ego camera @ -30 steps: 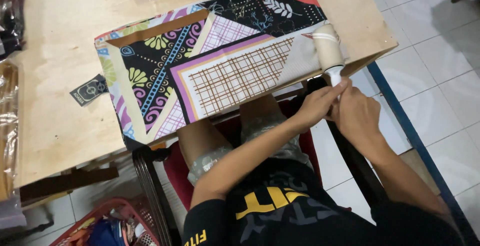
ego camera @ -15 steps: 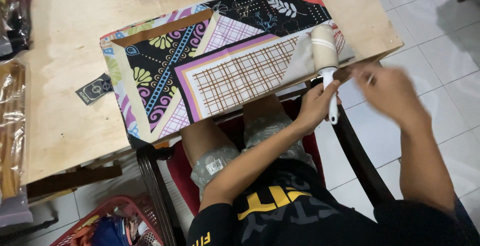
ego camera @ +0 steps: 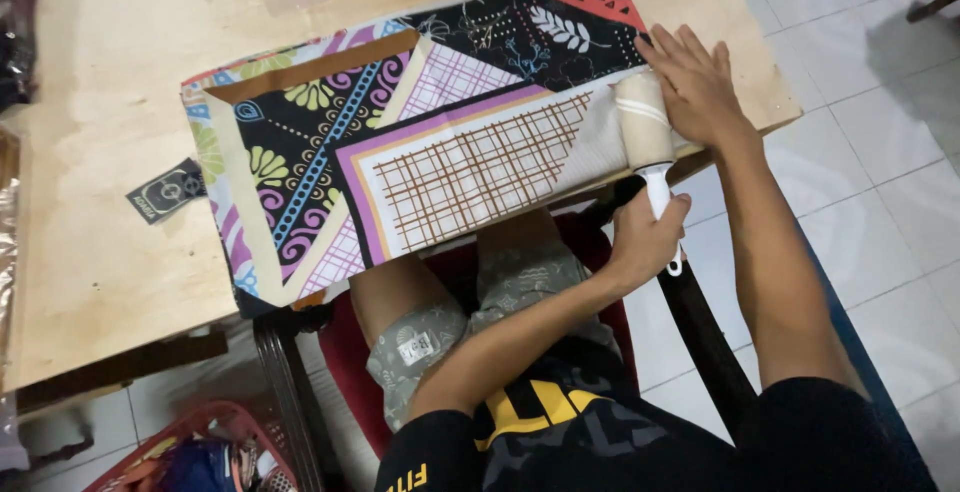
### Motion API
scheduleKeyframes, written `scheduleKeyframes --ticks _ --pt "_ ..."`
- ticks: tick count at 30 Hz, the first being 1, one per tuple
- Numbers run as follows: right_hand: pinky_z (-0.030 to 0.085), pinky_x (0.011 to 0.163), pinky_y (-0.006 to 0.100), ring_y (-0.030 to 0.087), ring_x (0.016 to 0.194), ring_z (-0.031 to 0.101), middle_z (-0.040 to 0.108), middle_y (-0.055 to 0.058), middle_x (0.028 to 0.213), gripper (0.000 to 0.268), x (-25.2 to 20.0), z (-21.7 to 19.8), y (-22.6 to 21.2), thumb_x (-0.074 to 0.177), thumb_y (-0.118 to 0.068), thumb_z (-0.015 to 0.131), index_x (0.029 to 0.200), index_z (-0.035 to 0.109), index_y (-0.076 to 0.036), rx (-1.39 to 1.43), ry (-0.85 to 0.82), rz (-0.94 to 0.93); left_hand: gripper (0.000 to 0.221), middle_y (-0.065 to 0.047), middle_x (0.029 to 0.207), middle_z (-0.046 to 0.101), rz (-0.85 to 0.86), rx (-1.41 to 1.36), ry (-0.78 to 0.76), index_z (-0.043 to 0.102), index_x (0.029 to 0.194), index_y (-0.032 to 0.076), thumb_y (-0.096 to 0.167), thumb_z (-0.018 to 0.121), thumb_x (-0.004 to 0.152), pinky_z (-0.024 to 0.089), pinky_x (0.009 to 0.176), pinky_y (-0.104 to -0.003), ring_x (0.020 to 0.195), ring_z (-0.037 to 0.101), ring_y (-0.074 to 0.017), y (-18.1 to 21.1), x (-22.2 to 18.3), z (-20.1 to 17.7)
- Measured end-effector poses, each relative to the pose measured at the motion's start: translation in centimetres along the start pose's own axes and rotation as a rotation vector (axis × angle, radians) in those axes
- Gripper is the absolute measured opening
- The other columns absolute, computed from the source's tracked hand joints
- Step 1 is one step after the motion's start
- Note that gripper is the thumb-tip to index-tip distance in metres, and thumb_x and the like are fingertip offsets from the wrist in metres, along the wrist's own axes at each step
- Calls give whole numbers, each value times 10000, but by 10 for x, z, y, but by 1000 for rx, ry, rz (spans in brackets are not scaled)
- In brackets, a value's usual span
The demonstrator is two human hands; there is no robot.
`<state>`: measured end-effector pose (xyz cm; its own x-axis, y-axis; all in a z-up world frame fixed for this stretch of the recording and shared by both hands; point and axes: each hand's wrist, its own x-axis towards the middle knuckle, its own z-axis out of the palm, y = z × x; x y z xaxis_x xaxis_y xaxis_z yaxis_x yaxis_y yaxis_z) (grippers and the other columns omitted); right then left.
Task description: Using a lint roller to remove dust and lint from a patterned cloth on a workstation table.
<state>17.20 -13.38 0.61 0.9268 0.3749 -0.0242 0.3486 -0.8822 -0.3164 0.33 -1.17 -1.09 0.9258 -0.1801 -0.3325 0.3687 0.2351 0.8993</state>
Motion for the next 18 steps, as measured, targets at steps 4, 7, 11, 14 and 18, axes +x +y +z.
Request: scheduleKeyframes --ticks 4,7,11,14,18 --pt "-23 1195 633 345 1577 107 218 83 1709 527 -2 -3 -7 1117 -371 236 1623 316 -250 -3 -7 18 258 -106 666 580 -26 -29 25 491 819 53 282 525 931 532 487 -371 522 590 -225 9 -5 2" --pt "-25 1194 624 345 1575 104 215 93 1709 575 -3 -5 -11 1107 -451 218 1628 311 -227 -2 -5 17 271 -124 702 580 -100 -80 45 530 877 23 292 523 915 555 460 -374 566 575 -231 20 -9 2" --pt "-13 1175 669 387 1563 125 230 124 1702 679 -1 -1 -6 1083 -558 158 1631 321 -191 -22 11 -13 252 -92 683 572 -132 -128 81 495 861 51 297 515 913 455 467 -356 466 583 -241 28 -16 -6" --pt "-7 1175 670 370 1564 128 241 109 1701 619 0 0 -5 1105 -498 209 1628 335 -194 -24 15 -8 265 -84 650 563 -93 -123 112 533 873 42 304 519 910 464 449 -347 464 567 -231 22 -19 -14" --pt "-13 1170 670 370 1564 117 225 106 1707 632 -1 -2 -8 1104 -492 208 1634 329 -170 -20 1 -8 266 -88 632 555 -61 -150 129 525 901 47 308 549 944 439 390 -342 425 545 -222 13 -23 -29"
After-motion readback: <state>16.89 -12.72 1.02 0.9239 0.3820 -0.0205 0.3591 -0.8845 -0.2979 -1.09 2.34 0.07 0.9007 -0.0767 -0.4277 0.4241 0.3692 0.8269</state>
